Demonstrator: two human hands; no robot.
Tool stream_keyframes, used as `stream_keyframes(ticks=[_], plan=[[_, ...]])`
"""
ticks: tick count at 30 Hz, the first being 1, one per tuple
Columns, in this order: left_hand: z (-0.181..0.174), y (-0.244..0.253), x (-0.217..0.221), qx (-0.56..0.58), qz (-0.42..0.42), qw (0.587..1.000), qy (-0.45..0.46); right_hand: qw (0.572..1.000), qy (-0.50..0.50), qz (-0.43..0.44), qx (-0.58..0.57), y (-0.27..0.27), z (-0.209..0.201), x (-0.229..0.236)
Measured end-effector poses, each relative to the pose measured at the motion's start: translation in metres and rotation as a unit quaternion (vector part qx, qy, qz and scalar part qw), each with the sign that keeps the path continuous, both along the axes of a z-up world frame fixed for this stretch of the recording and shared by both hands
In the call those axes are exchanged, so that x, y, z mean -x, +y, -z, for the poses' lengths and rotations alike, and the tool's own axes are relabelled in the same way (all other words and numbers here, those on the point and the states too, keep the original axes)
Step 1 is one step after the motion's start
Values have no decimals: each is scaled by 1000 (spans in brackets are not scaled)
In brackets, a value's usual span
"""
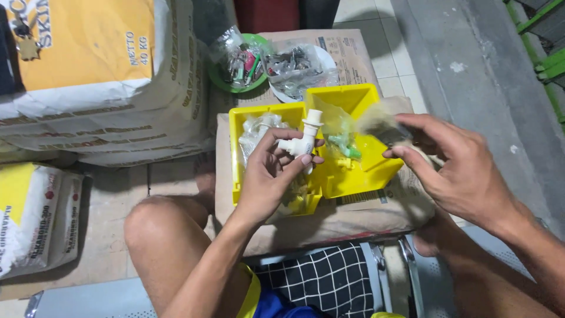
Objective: Cleaning small plastic plumbing fixtures with a brush and sorting them into yellow bins.
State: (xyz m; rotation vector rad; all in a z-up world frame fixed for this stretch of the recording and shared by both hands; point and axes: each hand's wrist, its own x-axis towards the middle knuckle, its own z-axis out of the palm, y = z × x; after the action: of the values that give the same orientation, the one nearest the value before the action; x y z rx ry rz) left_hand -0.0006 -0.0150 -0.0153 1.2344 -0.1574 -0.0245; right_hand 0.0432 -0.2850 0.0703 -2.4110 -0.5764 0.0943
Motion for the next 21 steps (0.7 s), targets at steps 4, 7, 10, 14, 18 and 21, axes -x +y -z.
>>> stream_keyframes(ticks=[4,7,10,14,18,21], plan=[[-7,-6,-1,-58,-7,998,-6,991,-128,-34,33,1,-13,12],[-11,-10,1,-118,-26,992,-33,988,-132,-80,21,12,-13,13],[-8,-10,-1,-99,-35,993,-52,957,-203,-88,186,1,13,-4],[-18,-8,-1,-102,-37,993,-41,971,-180,-85,134,11,-11,7],[-20,-8,7,-119,-46,991,-39,983,-132,-106,76,21,-25,19],[-17,-10,6,-75,-38,995,-49,973,-173,-101,117,16,-14,12]])
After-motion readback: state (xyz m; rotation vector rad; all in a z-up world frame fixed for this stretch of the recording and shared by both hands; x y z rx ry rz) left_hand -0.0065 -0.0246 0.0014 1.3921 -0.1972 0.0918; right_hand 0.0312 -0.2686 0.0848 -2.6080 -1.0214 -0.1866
